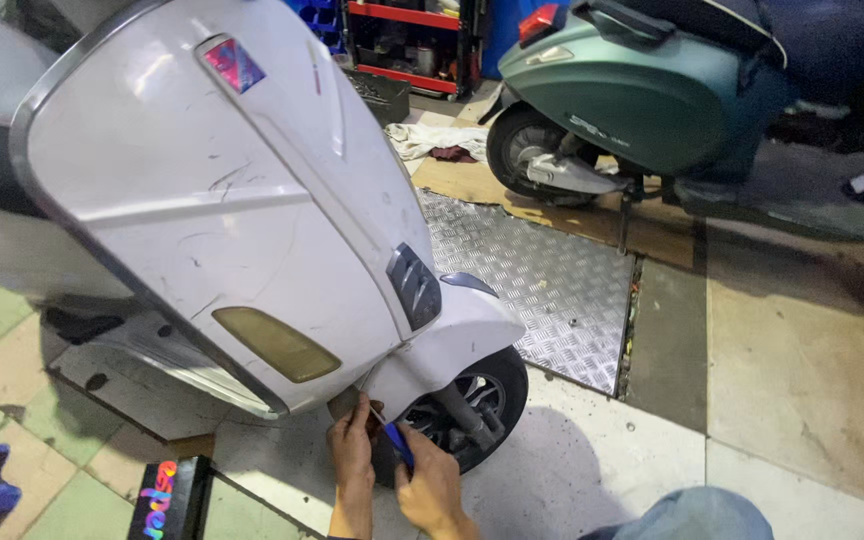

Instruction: The person removes screws from the front body panel of a white scooter using a screwdriver and pulls the panel away by hand.

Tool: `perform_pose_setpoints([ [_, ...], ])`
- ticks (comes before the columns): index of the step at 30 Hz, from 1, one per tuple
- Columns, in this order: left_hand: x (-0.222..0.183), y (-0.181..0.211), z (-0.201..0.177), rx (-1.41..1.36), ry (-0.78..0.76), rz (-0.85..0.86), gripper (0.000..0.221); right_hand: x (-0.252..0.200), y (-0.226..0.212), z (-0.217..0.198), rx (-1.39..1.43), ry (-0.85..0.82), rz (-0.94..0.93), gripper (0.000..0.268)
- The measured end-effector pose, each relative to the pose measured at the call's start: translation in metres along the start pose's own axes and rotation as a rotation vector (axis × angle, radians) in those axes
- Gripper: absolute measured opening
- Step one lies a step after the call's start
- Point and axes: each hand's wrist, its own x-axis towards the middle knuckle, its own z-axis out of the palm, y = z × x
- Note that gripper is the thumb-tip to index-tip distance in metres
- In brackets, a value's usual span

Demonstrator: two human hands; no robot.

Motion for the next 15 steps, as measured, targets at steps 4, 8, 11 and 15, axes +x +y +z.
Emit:
perform_pose_setpoints([
  [4, -0.020, 0.031, 0.007, 0.030, 0.024, 0.000, 0.038, 0.001, -0.024, -0.010, 0.654, -0.011, 0.335, 0.050],
  [8, -0.021, 0.029, 0.006, 0.062, 0.024, 0.049, 0.038, 0.006, -0.009, -0.015, 1.829, -0.529, 0.930, 0.053],
  [11, -0.005, 0.005, -0.007, -0.024, -0.023, 0.054, 0.036, 0.006, 0.005, 0.015, 0.259, -0.112, 0.343, 0.037],
  [15, -0.020, 0.031, -0.008, 0.024, -0.039, 0.006, 0.027, -0.012, -0.019, 0.012, -0.141, 0.149, -0.251, 0.044],
])
